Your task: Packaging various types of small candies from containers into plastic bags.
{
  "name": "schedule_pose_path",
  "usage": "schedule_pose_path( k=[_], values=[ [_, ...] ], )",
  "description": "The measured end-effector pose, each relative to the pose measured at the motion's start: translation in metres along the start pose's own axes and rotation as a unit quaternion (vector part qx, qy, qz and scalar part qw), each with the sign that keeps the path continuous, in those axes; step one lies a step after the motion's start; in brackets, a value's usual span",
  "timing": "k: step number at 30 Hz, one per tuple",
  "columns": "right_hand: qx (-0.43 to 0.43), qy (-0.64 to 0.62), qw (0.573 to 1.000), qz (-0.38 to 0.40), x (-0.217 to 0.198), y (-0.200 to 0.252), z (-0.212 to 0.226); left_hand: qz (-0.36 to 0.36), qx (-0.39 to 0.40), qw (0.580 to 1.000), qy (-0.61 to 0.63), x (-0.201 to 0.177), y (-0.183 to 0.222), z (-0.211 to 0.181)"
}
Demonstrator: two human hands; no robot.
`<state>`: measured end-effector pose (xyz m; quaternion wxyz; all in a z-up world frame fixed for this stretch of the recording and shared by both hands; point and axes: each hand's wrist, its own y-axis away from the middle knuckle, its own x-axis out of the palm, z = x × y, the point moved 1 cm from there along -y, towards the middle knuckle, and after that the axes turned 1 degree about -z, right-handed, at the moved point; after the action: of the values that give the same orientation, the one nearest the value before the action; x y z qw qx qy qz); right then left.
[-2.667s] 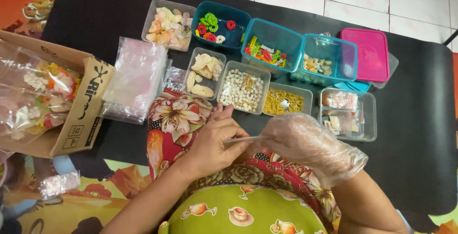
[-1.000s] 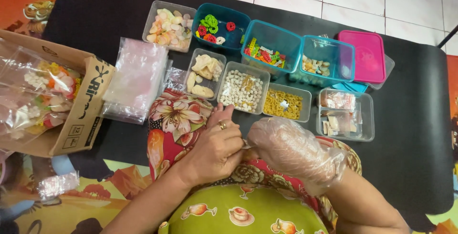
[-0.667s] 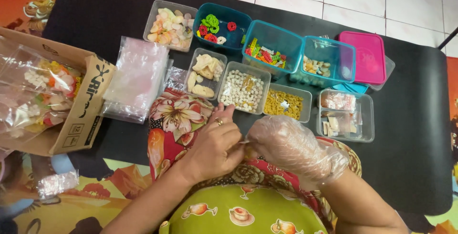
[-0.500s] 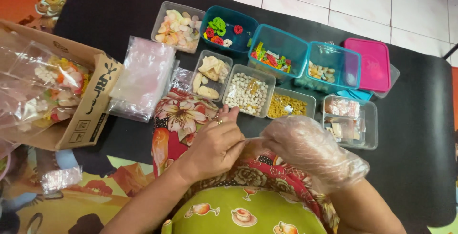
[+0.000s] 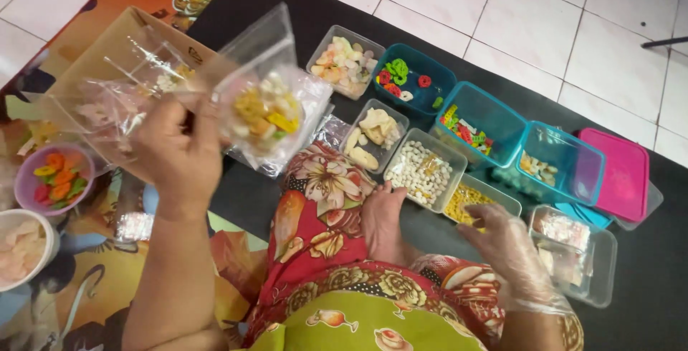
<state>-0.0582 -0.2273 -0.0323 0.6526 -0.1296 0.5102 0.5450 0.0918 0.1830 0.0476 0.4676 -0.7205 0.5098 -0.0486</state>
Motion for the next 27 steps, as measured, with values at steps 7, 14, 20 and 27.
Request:
schedule_pose_path(
  k=[7, 14, 20, 27],
  values=[
    [-0.010, -0.023, 0.999, 0.039, 0.048, -0.021, -0.016, -0.105, 0.040, 0.992, -0.065, -0.039, -0.034, 0.110],
    [0.017, -0.004, 0.996, 0.083, 0.065, -0.029, -0.023, -0.119, -0.171, 0.972, -0.112, -0.028, 0.027, 0.247],
    [0.022, -0.006, 0.994, 0.111, 0.079, -0.037, -0.048, -0.155, -0.311, 0.936, -0.056, -0.049, 0.107, 0.331],
    [0.031, -0.033, 0.991, 0.128, 0.085, -0.039, -0.048, -0.093, -0.359, 0.928, -0.038, -0.073, 0.132, 0.328]
  ],
)
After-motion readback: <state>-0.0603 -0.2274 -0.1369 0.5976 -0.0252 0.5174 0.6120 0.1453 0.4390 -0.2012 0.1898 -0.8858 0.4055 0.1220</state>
